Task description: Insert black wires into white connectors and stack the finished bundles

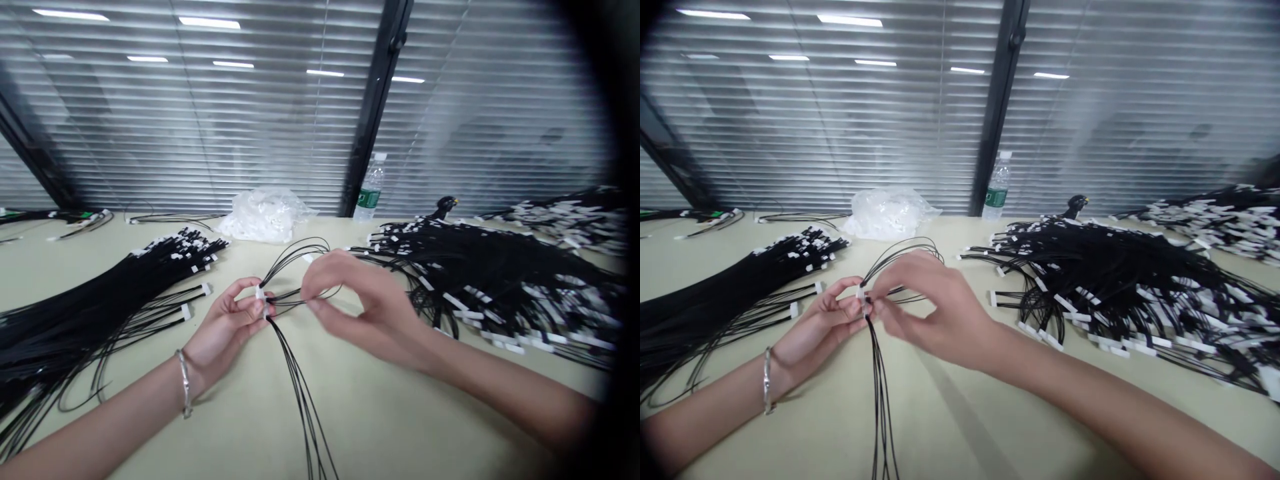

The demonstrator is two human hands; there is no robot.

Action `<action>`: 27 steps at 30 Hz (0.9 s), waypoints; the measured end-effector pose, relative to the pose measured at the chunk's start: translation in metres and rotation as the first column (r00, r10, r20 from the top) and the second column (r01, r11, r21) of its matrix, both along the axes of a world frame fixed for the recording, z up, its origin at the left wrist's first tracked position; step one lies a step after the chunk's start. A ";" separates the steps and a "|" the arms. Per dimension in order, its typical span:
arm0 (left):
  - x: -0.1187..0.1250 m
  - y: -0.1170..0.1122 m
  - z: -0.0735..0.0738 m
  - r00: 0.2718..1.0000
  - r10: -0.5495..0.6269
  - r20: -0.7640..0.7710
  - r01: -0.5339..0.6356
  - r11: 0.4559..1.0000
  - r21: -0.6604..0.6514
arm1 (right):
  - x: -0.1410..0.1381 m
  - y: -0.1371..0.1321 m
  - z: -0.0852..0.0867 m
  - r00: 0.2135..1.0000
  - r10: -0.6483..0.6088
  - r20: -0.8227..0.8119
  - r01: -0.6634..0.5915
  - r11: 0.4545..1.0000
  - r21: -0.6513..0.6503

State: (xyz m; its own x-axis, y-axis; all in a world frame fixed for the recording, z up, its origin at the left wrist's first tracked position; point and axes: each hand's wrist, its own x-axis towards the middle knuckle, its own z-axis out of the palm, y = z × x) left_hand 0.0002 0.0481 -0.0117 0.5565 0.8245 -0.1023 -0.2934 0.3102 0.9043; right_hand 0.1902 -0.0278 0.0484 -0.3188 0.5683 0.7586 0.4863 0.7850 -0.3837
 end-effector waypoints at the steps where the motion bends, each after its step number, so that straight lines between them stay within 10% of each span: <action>1: 0.000 0.000 -0.001 1.000 0.003 -0.010 -0.003 1.000 0.000 | 0.002 0.000 0.004 0.995 -0.020 -0.101 0.014 0.999 -0.052; 5: 0.000 0.000 -0.002 0.999 0.000 -0.042 0.000 1.000 0.001 | 0.017 0.004 0.021 0.882 -0.129 -0.454 0.025 0.974 -0.227; 10: 0.000 -0.001 -0.002 0.998 0.007 -0.055 -0.006 1.000 0.004 | 0.053 0.004 0.050 0.554 -0.115 -0.825 -0.109 0.972 -0.209; 13: 0.001 -0.004 0.000 0.999 -0.009 -0.044 0.010 1.000 0.023 | 0.061 -0.004 0.062 0.558 -0.163 -0.814 0.001 0.981 -0.196; 17: 0.003 -0.011 0.004 0.999 -0.026 -0.024 0.027 0.998 0.059 | 0.032 -0.022 0.060 0.780 -0.388 -0.492 0.329 0.922 -0.206; 20: 0.003 -0.017 0.006 0.999 -0.034 0.010 0.033 0.996 0.084 | 0.003 -0.034 0.044 0.933 -0.349 -0.089 0.313 0.908 -0.278; 27: 0.003 -0.027 0.007 0.984 -0.160 0.073 0.149 0.980 0.134 | -0.019 -0.031 0.007 0.817 -0.262 0.513 0.336 0.940 -0.056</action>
State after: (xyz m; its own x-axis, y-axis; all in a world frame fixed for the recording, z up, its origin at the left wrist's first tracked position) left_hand 0.0028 0.0211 -0.0044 0.6805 0.7310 0.0498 -0.3266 0.2419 0.9137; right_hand 0.1708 -0.0588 0.0558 -0.4246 0.7832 0.4542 0.8408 0.5272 -0.1230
